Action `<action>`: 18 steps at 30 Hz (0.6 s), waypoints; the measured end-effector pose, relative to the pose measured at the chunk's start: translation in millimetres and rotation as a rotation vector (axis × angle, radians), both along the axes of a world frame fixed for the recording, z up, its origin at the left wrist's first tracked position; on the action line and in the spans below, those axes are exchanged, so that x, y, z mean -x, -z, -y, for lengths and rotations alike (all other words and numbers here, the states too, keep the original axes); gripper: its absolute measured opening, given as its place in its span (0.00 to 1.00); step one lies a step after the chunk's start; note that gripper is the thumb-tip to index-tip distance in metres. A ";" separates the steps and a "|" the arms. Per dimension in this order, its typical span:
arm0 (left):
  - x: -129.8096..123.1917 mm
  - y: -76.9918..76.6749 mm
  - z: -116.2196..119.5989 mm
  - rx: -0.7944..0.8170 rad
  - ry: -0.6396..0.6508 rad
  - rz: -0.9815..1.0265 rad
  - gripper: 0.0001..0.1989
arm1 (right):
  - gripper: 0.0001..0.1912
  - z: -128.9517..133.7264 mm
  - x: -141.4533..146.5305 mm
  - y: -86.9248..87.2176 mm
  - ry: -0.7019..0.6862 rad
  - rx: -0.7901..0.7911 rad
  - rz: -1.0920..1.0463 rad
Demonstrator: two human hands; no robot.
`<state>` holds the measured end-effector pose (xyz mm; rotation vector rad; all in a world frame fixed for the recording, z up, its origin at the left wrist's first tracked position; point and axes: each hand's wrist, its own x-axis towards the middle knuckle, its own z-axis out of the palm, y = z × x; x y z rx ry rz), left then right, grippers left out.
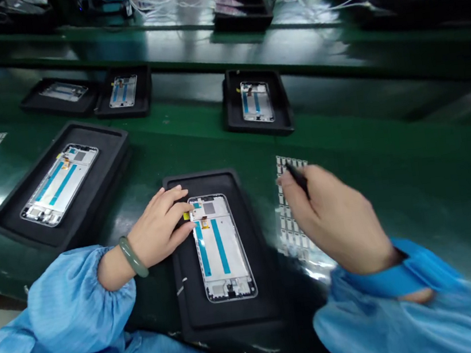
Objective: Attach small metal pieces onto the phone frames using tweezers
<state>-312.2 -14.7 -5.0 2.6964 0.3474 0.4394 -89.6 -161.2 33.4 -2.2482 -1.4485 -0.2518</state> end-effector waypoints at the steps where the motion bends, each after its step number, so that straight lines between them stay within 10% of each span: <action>1: 3.2 -4.0 0.3 0.013 -0.012 0.014 0.12 | 0.10 6.3 -2.0 3.4 -0.005 0.173 -0.020; 4: 14.4 -21.0 2.9 0.043 -0.035 0.052 0.10 | 0.12 16.2 -1.8 19.2 -0.121 0.437 -0.163; 11: 31.7 -75.8 -14.8 0.021 -0.125 0.060 0.10 | 0.08 5.4 5.3 29.5 -0.187 0.357 -0.370; 18: -8.7 -102.3 -131.1 -0.213 -0.394 -0.306 0.22 | 0.12 23.9 -70.2 42.7 -0.139 0.012 -0.424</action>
